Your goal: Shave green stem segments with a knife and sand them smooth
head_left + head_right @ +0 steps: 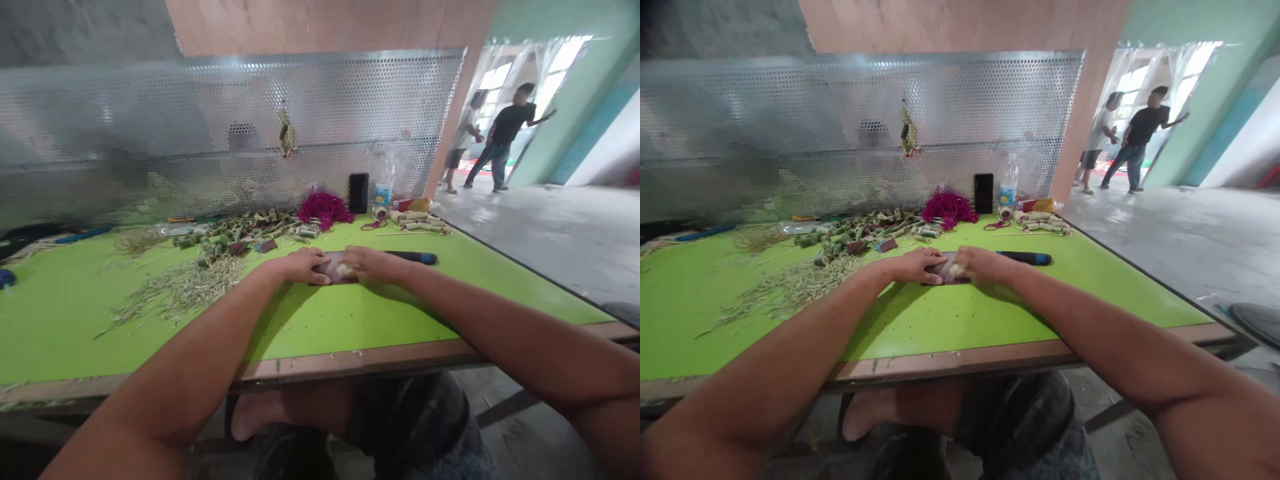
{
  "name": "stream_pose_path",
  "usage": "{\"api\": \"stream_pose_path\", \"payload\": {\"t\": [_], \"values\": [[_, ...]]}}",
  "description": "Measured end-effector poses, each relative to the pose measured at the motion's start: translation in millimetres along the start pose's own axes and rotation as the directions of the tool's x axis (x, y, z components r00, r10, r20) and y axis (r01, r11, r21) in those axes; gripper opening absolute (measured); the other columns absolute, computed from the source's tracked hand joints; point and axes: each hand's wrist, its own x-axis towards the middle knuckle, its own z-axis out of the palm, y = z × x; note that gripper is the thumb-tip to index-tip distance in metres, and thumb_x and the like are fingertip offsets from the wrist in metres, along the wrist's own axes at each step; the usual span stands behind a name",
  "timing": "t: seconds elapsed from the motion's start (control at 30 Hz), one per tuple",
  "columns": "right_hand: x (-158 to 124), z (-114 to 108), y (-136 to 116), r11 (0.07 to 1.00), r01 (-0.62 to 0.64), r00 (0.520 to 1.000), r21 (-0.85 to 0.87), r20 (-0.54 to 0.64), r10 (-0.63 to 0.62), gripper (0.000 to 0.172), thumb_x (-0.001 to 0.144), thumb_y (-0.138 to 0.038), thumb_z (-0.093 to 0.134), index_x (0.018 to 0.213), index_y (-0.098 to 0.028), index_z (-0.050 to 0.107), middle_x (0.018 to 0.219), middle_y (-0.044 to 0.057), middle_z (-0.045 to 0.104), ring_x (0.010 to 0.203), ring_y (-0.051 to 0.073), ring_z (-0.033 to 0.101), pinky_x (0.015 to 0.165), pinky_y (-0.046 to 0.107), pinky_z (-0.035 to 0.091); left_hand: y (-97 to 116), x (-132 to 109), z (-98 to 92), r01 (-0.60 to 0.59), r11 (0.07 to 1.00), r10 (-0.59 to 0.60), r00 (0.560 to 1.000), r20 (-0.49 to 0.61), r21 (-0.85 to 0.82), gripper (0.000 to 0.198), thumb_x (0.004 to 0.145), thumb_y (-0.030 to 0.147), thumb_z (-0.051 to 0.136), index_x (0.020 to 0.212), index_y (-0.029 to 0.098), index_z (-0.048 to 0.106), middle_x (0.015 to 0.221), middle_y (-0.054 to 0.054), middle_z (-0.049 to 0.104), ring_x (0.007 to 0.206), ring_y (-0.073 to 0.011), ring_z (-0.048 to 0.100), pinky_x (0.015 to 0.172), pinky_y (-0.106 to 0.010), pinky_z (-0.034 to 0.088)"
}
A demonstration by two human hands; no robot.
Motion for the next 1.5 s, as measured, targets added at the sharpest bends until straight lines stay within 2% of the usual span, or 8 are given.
{"api": "stream_pose_path", "payload": {"t": [0.2, 0.7, 0.87, 1.03, 1.17, 1.27, 1.4, 1.5], "values": [[0, 1, 3, 0.999, -0.033, 0.999, 0.036, 0.038, 0.032, 0.020, 0.088, -0.024, 0.051, 0.092, -0.017, 0.069, 0.096, 0.008, 0.066, 0.094, 0.021, 0.057, 0.091, 0.038, 0.043, 2, -1, 0.0, 0.015, 1.000, -0.015, 1.000, -0.017, 0.006, 0.086, 0.077, 0.076, 0.042, 0.145, 0.023, 0.037, 0.150, -0.011, 0.032, 0.133, -0.0326, 0.031, 0.110, -0.042, 0.025], [-7, -10, -3, 0.989, -0.150, 0.988, 0.001, 0.035, 0.150, 0.023, 0.087, -0.025, 0.053, 0.099, -0.014, 0.069, 0.097, 0.011, 0.064, 0.091, 0.022, 0.058, 0.087, 0.037, 0.045, 1, -2, -0.5, -0.004, 1.000, 0.003, 0.999, -0.032, -0.027, 0.087, 0.076, 0.076, 0.043, 0.144, 0.022, 0.039, 0.149, -0.012, 0.033, 0.131, -0.0331, 0.032, 0.109, -0.042, 0.026], [-11, -6, -2, 0.998, -0.031, 0.999, 0.053, 0.008, 0.031, 0.029, 0.085, -0.028, 0.056, 0.110, -0.017, 0.066, 0.105, 0.011, 0.061, 0.094, 0.021, 0.057, 0.089, 0.036, 0.044, 0, -5, -1.0, -0.018, 0.998, 0.018, 1.000, 0.007, -0.057, 0.083, 0.077, 0.074, 0.045, 0.144, 0.026, 0.039, 0.151, -0.009, 0.030, 0.134, -0.0320, 0.029, 0.111, -0.042, 0.023], [-13, -11, 9, 0.982, -0.185, 0.982, 0.041, -0.019, 0.186, 0.028, 0.086, -0.029, 0.054, 0.103, -0.013, 0.068, 0.097, 0.012, 0.062, 0.091, 0.023, 0.057, 0.087, 0.038, 0.044, -2, -4, -2.0, -0.031, 0.999, 0.031, 1.000, -0.001, -0.028, 0.093, 0.072, 0.079, 0.047, 0.145, 0.023, 0.038, 0.146, -0.011, 0.037, 0.130, -0.0324, 0.034, 0.109, -0.042, 0.027], [-10, -20, 1, 0.931, -0.240, 0.958, 0.274, -0.091, 0.273, 0.028, 0.086, -0.032, 0.053, 0.105, -0.015, 0.065, 0.100, 0.009, 0.064, 0.091, 0.021, 0.057, 0.084, 0.034, 0.045, -3, -6, -3.7, -0.038, 0.999, 0.037, 0.999, -0.027, -0.006, 0.089, 0.069, 0.080, 0.050, 0.141, 0.027, 0.044, 0.142, -0.009, 0.042, 0.125, -0.0313, 0.039, 0.105, -0.040, 0.031], [-9, -24, -9, 0.790, -0.253, 0.934, 0.559, -0.072, 0.350, 0.029, 0.087, -0.040, 0.055, 0.101, -0.016, 0.063, 0.095, 0.006, 0.064, 0.086, 0.018, 0.057, 0.079, 0.032, 0.046, -3, -10, -4.2, -0.030, 0.999, 0.031, 0.996, -0.085, 0.012, 0.078, 0.073, 0.077, 0.050, 0.133, 0.027, 0.053, 0.135, -0.009, 0.048, 0.120, -0.0305, 0.044, 0.102, -0.040, 0.035], [-11, -26, -15, 0.312, -0.176, 0.924, 0.934, 0.048, 0.380, 0.032, 0.084, -0.048, 0.060, 0.094, -0.017, 0.060, 0.081, 0.002, 0.058, 0.070, 0.012, 0.056, 0.070, 0.028, 0.050, 0, -11, 0.4, -0.078, 0.997, 0.073, 0.985, -0.158, -0.023, 0.069, 0.083, 0.067, 0.049, 0.137, 0.025, 0.048, 0.147, -0.010, 0.036, 0.132, -0.0309, 0.035, 0.108, -0.042, 0.028], [-13, -28, -17, 0.050, -0.123, 0.935, 0.991, 0.099, 0.340, 0.032, 0.082, -0.046, 0.064, 0.094, -0.017, 0.059, 0.081, 0.001, 0.057, 0.065, 0.010, 0.056, 0.067, 0.027, 0.053, 2, -7, 6.6, -0.167, 0.984, 0.156, 0.977, -0.143, -0.069, 0.071, 0.085, 0.062, 0.049, 0.144, 0.024, 0.038, 0.151, -0.010, 0.031, 0.137, -0.0290, 0.030, 0.112, -0.040, 0.024]]}}
